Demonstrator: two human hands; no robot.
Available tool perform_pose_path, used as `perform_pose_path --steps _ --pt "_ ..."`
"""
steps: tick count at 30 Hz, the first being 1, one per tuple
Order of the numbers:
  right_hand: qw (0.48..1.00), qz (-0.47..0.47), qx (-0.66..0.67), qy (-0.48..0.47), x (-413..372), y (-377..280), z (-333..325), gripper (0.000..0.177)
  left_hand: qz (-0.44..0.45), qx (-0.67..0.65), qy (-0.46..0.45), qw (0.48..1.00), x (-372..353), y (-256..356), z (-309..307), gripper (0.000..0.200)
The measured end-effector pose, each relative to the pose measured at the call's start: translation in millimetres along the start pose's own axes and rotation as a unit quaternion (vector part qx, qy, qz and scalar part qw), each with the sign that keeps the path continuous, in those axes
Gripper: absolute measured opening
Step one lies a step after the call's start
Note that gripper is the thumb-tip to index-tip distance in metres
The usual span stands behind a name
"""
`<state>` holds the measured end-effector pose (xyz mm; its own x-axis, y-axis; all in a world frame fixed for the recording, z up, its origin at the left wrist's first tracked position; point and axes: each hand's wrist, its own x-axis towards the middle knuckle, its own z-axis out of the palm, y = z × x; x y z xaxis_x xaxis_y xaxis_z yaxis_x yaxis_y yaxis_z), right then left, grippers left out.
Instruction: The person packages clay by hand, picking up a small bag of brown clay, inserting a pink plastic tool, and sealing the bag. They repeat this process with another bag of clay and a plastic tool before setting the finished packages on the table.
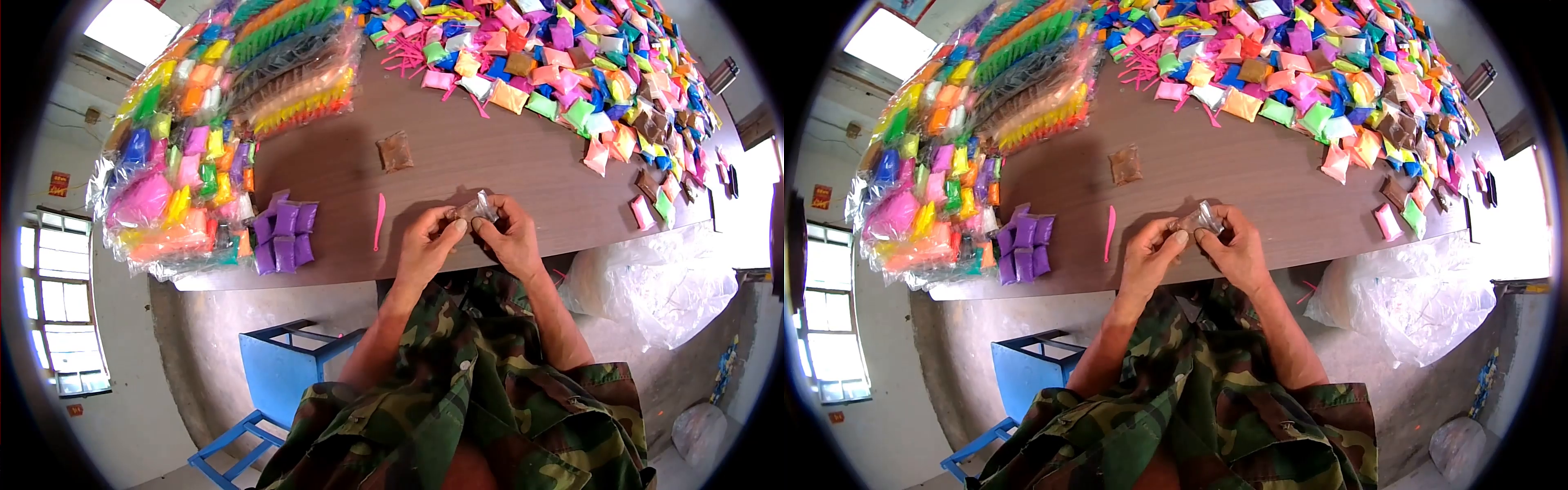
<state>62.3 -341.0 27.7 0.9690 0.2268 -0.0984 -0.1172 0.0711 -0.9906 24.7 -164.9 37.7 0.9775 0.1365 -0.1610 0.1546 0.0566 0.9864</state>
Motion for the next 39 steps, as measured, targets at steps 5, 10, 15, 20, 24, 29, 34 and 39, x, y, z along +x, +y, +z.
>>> perform_pose_path --steps 5,10,15,20,24,29,34,39 --pt "0.999 -0.048 -0.003 -0.024 1 10 -1 0.023 0.002 0.073 0.018 0.997 2 2 -1 0.025" --pt "0.998 -0.050 -0.011 -0.023 1 5 -3 0.022 0.006 0.074 0.011 0.997 7 -5 0 0.024" --pt "0.998 -0.028 -0.038 -0.035 2 1 -9 0.020 0.010 0.095 0.005 0.995 -2 9 4 0.022" --pt "0.995 -0.061 0.037 -0.072 5 13 -7 0.020 0.006 0.089 0.012 0.996 3 -8 3 0.022" --pt "0.995 -0.051 0.018 -0.079 10 18 -9 0.024 0.046 0.113 0.021 0.992 6 -16 6 0.021" --pt "0.991 -0.049 -0.106 -0.064 13 7 -24 0.036 0.088 0.187 0.028 0.978 -12 -1 4 0.021" --pt "0.983 -0.044 -0.165 -0.064 12 -15 -32 0.046 0.152 0.224 0.168 0.948 -24 -9 -35 0.022" --pt "0.931 -0.138 -0.337 0.033 3 -27 -27 0.049 0.206 0.371 0.227 0.876 -20 -16 -93 0.019"
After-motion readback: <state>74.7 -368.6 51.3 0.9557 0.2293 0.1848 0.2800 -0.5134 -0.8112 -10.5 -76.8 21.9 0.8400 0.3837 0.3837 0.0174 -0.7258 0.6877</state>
